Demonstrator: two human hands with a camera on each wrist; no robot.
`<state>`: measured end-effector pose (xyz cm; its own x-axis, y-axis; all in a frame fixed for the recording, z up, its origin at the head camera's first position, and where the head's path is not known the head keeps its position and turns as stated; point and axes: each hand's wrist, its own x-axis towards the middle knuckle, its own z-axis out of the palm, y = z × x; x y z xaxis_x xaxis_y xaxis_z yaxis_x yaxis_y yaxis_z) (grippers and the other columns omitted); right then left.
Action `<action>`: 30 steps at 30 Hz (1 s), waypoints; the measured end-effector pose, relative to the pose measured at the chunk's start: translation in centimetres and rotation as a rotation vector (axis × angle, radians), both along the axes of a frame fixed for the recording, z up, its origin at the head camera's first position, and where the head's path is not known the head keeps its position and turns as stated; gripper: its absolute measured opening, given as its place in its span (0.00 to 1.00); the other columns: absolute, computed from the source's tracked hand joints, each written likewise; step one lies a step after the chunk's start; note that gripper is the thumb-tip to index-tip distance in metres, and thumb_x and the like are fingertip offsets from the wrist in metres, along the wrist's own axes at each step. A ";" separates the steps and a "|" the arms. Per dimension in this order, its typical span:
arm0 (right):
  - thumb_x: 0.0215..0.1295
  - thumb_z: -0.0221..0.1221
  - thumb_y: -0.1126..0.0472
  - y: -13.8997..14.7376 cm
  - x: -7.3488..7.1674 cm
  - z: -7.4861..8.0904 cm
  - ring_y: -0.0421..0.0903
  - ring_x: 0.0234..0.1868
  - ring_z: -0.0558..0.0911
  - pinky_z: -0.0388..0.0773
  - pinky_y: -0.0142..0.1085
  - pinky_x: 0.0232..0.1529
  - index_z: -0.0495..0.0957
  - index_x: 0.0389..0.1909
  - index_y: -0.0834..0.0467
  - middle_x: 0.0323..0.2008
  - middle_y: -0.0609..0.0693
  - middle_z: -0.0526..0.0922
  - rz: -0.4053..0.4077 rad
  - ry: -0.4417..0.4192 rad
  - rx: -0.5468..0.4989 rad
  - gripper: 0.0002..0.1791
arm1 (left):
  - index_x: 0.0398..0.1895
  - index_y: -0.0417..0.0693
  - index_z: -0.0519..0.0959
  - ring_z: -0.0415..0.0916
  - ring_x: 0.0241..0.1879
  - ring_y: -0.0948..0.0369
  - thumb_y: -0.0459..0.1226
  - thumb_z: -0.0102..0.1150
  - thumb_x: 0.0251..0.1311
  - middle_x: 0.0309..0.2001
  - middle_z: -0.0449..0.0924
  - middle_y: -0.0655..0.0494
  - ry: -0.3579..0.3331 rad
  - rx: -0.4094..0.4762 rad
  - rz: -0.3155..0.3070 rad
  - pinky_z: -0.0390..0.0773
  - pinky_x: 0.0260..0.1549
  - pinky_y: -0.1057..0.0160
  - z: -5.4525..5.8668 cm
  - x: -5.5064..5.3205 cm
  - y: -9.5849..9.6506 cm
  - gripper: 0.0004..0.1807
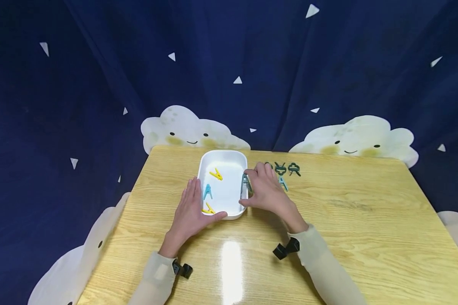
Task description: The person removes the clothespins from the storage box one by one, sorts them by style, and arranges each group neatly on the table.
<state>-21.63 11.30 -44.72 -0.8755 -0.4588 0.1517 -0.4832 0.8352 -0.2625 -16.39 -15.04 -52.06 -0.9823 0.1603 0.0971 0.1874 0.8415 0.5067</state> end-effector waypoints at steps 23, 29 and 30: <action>0.41 0.83 0.44 5.9 -0.2 -1.1 0.56 0.48 0.62 0.63 0.46 0.48 0.74 0.69 0.62 0.45 0.56 0.68 -0.115 -0.089 -0.124 0.54 | 0.85 0.41 0.37 0.31 0.84 0.51 0.83 0.58 0.43 0.85 0.37 0.44 -0.020 0.020 0.008 0.41 0.81 0.47 -0.2 0.0 0.0 0.80; 0.42 0.81 0.44 8.6 -0.6 -1.7 0.57 0.46 0.62 0.62 0.46 0.45 0.74 0.67 0.64 0.43 0.58 0.68 -0.155 -0.097 -0.121 0.52 | 0.85 0.40 0.38 0.34 0.84 0.49 0.83 0.59 0.43 0.86 0.37 0.45 -0.003 0.030 0.009 0.43 0.81 0.47 -0.4 0.0 0.0 0.80; 0.42 0.81 0.44 9.1 -0.6 -1.8 0.57 0.45 0.63 0.62 0.46 0.44 0.74 0.67 0.64 0.43 0.58 0.69 -0.162 -0.104 -0.122 0.52 | 0.85 0.40 0.39 0.35 0.84 0.48 0.82 0.59 0.43 0.85 0.38 0.45 0.005 0.034 0.007 0.43 0.81 0.46 -0.5 0.0 0.0 0.80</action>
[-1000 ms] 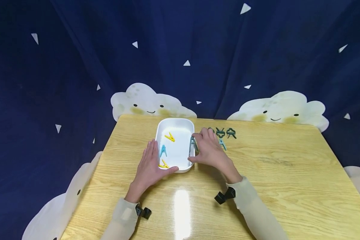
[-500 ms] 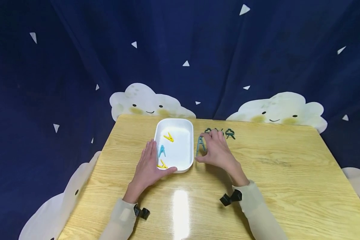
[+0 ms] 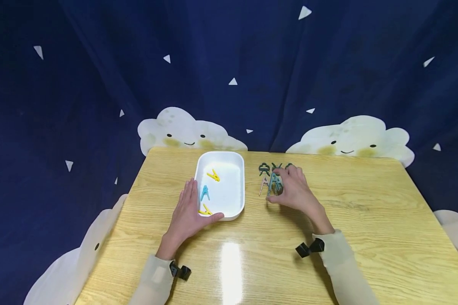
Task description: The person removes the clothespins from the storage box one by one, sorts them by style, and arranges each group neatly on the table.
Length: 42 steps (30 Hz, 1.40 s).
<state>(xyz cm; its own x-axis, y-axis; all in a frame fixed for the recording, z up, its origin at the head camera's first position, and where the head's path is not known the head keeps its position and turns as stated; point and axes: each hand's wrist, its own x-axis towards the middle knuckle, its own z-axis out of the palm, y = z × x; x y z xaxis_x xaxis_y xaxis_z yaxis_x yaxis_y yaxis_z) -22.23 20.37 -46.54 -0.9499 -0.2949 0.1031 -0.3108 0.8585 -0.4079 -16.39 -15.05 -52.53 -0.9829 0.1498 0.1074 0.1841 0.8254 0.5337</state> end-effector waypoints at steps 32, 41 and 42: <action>0.46 0.80 0.43 7.1 -2.0 -3.6 0.60 0.44 0.65 0.62 0.47 0.41 0.74 0.67 0.66 0.43 0.62 0.71 -0.083 -0.091 0.060 0.50 | 0.85 0.39 0.39 0.34 0.84 0.47 0.78 0.67 0.43 0.85 0.38 0.43 0.014 0.036 0.002 0.43 0.81 0.45 -0.1 0.3 0.1 0.80; 0.46 0.78 0.42 7.3 -2.5 -4.7 0.60 0.43 0.65 0.63 0.48 0.40 0.74 0.68 0.66 0.44 0.63 0.71 -0.062 -0.088 0.099 0.51 | 0.85 0.39 0.39 0.35 0.84 0.47 0.79 0.66 0.43 0.85 0.39 0.42 0.023 0.041 -0.001 0.43 0.81 0.45 -0.2 0.3 0.1 0.80; 0.46 0.78 0.42 7.3 -2.6 -4.9 0.60 0.43 0.65 0.63 0.48 0.40 0.74 0.68 0.66 0.44 0.63 0.71 -0.061 -0.091 0.094 0.51 | 0.85 0.39 0.40 0.35 0.84 0.47 0.79 0.65 0.43 0.85 0.39 0.42 0.024 0.038 -0.003 0.44 0.81 0.45 -0.2 0.2 0.0 0.80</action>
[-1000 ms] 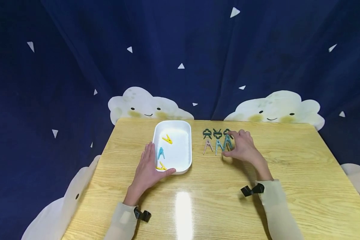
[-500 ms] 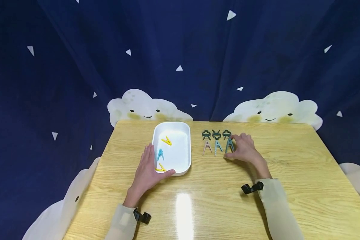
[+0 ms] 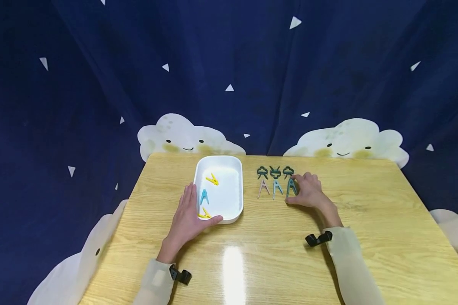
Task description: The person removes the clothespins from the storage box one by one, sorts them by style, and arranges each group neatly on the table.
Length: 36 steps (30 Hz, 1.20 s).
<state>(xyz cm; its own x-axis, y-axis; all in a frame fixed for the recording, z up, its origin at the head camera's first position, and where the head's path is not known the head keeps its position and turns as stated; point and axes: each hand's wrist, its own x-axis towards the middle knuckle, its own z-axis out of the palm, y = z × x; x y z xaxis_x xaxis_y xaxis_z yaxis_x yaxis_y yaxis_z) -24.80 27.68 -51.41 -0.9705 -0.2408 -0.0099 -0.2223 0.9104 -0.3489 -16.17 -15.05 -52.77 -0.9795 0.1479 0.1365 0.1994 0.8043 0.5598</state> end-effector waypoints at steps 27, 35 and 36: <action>0.54 0.74 0.39 0.5 -0.8 -1.2 0.59 0.46 0.63 0.61 0.47 0.44 0.68 0.75 0.60 0.47 0.61 0.69 0.041 -0.103 -0.088 0.52 | 0.85 0.41 0.36 0.34 0.84 0.45 0.81 0.63 0.43 0.85 0.35 0.44 -0.044 0.017 0.007 0.43 0.81 0.43 0.1 -0.2 -0.8 0.80; 0.51 0.78 0.42 0.8 0.0 -0.1 0.58 0.46 0.63 0.60 0.47 0.44 0.70 0.75 0.59 0.45 0.60 0.69 0.033 -0.051 -0.083 0.52 | 0.85 0.41 0.36 0.34 0.84 0.45 0.80 0.64 0.43 0.85 0.35 0.43 -0.026 0.002 -0.007 0.44 0.80 0.40 0.2 -0.2 -0.2 0.81; 0.50 0.78 0.43 0.8 0.1 0.1 0.58 0.45 0.62 0.59 0.47 0.43 0.70 0.74 0.59 0.44 0.61 0.68 0.034 -0.034 -0.095 0.52 | 0.85 0.41 0.36 0.33 0.84 0.45 0.80 0.64 0.43 0.85 0.35 0.44 -0.026 -0.001 -0.008 0.44 0.80 0.40 0.2 -0.2 -0.2 0.81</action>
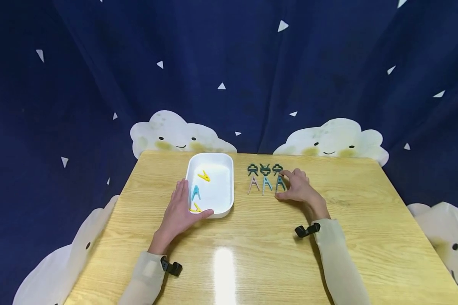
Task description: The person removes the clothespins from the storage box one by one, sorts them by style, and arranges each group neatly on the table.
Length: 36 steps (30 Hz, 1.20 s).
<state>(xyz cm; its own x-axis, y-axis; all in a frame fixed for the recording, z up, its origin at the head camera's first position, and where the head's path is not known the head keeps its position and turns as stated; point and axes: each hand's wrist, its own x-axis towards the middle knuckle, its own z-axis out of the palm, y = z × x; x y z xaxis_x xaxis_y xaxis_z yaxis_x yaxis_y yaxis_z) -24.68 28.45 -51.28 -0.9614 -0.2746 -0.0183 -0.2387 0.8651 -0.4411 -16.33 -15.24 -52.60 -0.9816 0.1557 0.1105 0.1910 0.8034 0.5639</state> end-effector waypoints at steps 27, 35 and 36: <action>0.60 0.72 0.50 -18.6 3.1 1.6 0.48 0.39 0.68 0.68 0.42 0.43 0.86 0.53 0.61 0.36 0.55 0.79 0.402 0.363 -0.182 0.24 | 0.85 0.38 0.39 0.34 0.84 0.45 0.80 0.62 0.45 0.85 0.39 0.40 0.016 0.008 -0.003 0.45 0.80 0.41 0.1 -0.1 0.0 0.79; 0.61 0.73 0.45 -22.3 1.5 1.1 0.46 0.42 0.70 0.73 0.39 0.46 0.86 0.57 0.57 0.40 0.48 0.78 0.378 0.284 0.009 0.28 | 0.85 0.40 0.37 0.29 0.84 0.50 0.80 0.61 0.45 0.85 0.35 0.44 -0.006 0.020 -0.011 0.41 0.81 0.44 0.0 -0.1 0.0 0.79; 0.61 0.72 0.44 -22.7 1.4 1.2 0.46 0.43 0.70 0.73 0.39 0.47 0.86 0.57 0.57 0.41 0.48 0.79 0.374 0.280 0.035 0.28 | 0.85 0.39 0.37 0.29 0.84 0.50 0.80 0.61 0.46 0.85 0.34 0.44 -0.006 0.018 -0.012 0.41 0.81 0.43 0.0 -0.1 0.0 0.79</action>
<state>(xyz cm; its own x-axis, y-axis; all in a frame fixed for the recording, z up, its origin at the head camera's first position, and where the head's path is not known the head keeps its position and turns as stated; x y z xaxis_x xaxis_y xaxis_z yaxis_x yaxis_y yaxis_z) -23.32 5.76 -50.12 -0.7656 -0.6072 0.2125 -0.6429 0.7099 -0.2876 -16.47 -15.24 -52.57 -0.9803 0.1656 0.1074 0.1971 0.7908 0.5795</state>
